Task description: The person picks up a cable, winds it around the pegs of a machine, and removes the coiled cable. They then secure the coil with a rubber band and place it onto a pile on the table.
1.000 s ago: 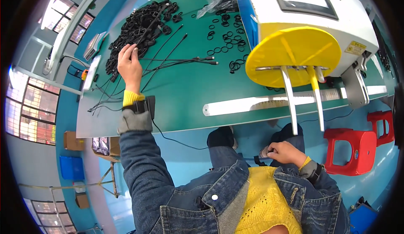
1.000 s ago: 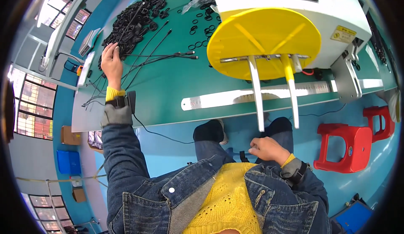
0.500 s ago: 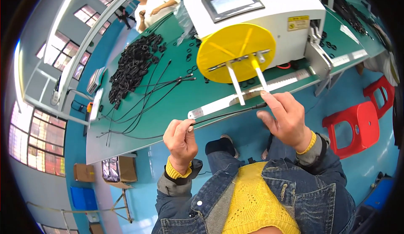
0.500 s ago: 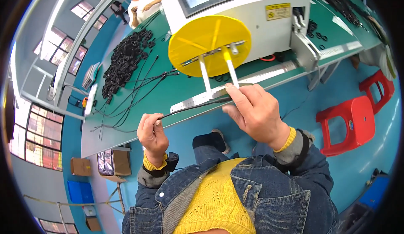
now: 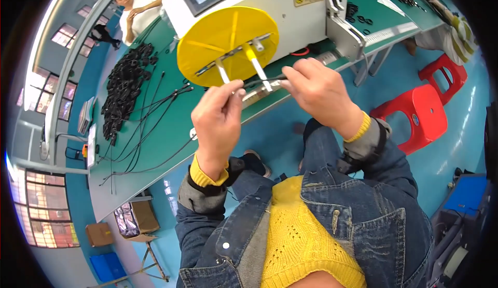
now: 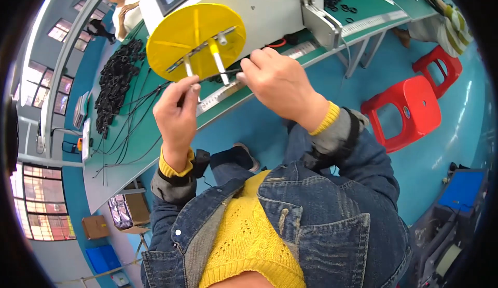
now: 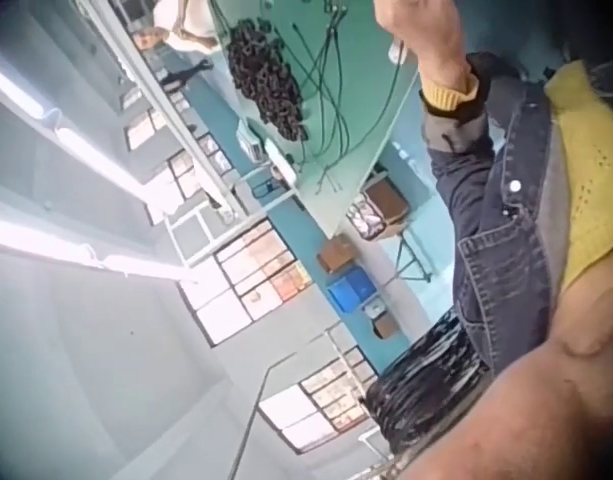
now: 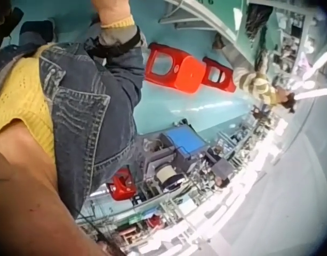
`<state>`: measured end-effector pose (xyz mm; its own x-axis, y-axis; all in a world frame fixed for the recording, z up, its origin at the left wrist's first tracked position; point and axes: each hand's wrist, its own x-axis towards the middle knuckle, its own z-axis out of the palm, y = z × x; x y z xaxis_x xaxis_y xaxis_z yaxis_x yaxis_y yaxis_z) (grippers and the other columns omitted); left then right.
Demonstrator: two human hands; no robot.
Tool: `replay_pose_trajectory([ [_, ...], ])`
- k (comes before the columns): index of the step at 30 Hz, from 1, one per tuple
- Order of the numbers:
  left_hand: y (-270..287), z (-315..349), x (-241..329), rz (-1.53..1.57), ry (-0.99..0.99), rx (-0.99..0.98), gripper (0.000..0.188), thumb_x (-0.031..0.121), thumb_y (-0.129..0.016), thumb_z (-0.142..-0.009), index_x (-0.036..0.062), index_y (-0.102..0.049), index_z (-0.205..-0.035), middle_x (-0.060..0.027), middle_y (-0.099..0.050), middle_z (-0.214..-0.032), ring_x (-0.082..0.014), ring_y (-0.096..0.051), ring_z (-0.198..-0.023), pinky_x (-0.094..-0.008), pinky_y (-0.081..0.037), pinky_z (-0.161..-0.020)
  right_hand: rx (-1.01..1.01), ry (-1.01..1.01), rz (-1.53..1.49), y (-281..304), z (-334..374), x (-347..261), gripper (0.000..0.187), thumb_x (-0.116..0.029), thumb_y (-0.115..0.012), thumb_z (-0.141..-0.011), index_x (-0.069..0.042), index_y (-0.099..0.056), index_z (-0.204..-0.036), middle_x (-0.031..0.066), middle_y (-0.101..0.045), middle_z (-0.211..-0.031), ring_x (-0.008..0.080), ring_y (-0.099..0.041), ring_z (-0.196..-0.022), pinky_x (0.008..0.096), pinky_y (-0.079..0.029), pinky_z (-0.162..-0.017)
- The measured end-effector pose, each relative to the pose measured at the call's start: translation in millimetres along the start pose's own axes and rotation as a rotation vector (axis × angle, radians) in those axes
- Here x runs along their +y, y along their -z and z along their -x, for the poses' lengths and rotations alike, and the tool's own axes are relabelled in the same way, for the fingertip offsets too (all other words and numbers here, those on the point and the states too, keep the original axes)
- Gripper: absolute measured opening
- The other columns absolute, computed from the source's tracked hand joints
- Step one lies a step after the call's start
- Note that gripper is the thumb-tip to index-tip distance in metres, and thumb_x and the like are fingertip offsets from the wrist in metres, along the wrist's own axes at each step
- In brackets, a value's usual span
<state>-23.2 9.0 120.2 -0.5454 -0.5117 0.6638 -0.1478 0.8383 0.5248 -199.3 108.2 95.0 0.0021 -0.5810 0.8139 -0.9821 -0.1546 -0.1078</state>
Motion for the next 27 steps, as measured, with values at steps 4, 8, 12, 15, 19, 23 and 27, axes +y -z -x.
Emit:
replay_pose_trajectory([
  [4, -11.7, -14.3, -12.2, -0.043, -0.020, 0.033, 0.012, 0.005, -0.067, -0.074, 0.0036, -0.065, -0.086, -0.0063, -0.050, -0.067, -0.0158, -0.047, -0.052, -0.0247, -0.040, -0.050, -0.080, -0.053, 0.073, -26.8, 0.5, 9.5, 0.011, -0.011, -0.062, -0.074, -0.004, -0.054, -0.072, 0.0085, -0.050, -0.067, 0.0247, -0.054, -0.061, 0.0340, -0.044, -0.052],
  [8, -17.0, -20.7, -26.0, -0.078, 0.000, 0.094, 0.011, 0.007, -0.067, -0.074, 0.0035, -0.065, -0.084, -0.0064, -0.050, -0.072, -0.0148, -0.047, -0.054, -0.0237, -0.039, -0.050, -0.053, -0.112, 0.025, -52.3, -4.9, 18.5, 0.014, -0.013, -0.060, -0.077, -0.004, -0.052, -0.069, 0.0094, -0.051, -0.064, 0.0264, -0.055, -0.059, 0.0352, -0.045, -0.052],
  [12, -20.2, -25.9, -41.7, -0.027, 0.080, 0.110, 0.009, 0.008, -0.067, -0.075, 0.0033, -0.066, -0.083, -0.0061, -0.050, -0.074, -0.0133, -0.048, -0.056, -0.0232, -0.039, -0.050, -0.014, -0.163, -0.012, -71.9, -16.1, 21.8, 0.016, -0.014, -0.059, -0.079, -0.004, -0.052, -0.069, 0.0109, -0.051, -0.061, 0.0284, -0.054, -0.056, 0.0363, -0.045, -0.052],
  [15, -22.9, -32.3, -50.7, 0.049, 0.152, 0.115, 0.009, 0.008, -0.066, -0.076, 0.0033, -0.066, -0.083, -0.0054, -0.050, -0.072, -0.0121, -0.047, -0.056, -0.0230, -0.039, -0.051, 0.027, -0.207, -0.032, -87.7, -20.4, 25.7, 0.018, -0.016, -0.060, -0.079, -0.004, -0.052, -0.068, 0.0119, -0.052, -0.059, 0.0294, -0.054, -0.056, 0.0371, -0.044, -0.051],
  [19, -25.4, -35.0, -61.1, 0.043, 0.137, 0.150, 0.010, 0.009, -0.065, -0.077, 0.0019, -0.066, -0.084, -0.0043, -0.051, -0.071, -0.0094, -0.047, -0.055, -0.0223, -0.039, -0.051, 0.082, -0.288, -0.072, -94.6, -17.0, 31.4, 0.022, -0.019, -0.060, -0.079, -0.003, -0.053, -0.065, 0.0132, -0.053, -0.059, 0.0305, -0.055, -0.056, 0.0382, -0.044, -0.051],
  [23, -27.6, -27.4, -68.1, 0.232, 0.223, 0.204, 0.011, 0.009, -0.064, -0.078, 0.0002, -0.065, -0.085, -0.0033, -0.052, -0.069, -0.0076, -0.047, -0.055, -0.0213, -0.038, -0.051, 0.066, -0.376, -0.132, -89.2, 2.7, 35.9, 0.024, -0.021, -0.060, -0.079, -0.003, -0.057, -0.064, 0.0142, -0.055, -0.061, 0.0320, -0.055, -0.058, 0.0389, -0.044, -0.052],
  [27, -16.5, -14.0, -72.8, 0.185, 0.269, 0.222, 0.011, 0.009, -0.063, -0.080, -0.0006, -0.065, -0.086, -0.0026, -0.054, -0.068, -0.0067, -0.047, -0.056, -0.0206, -0.038, -0.051, -0.092, -0.485, -0.208, -76.1, 50.8, 30.6, 0.022, -0.021, -0.060, -0.079, -0.002, -0.060, -0.067, 0.0151, -0.057, -0.065, 0.0337, -0.056, -0.060, 0.0398, -0.044, -0.054],
])
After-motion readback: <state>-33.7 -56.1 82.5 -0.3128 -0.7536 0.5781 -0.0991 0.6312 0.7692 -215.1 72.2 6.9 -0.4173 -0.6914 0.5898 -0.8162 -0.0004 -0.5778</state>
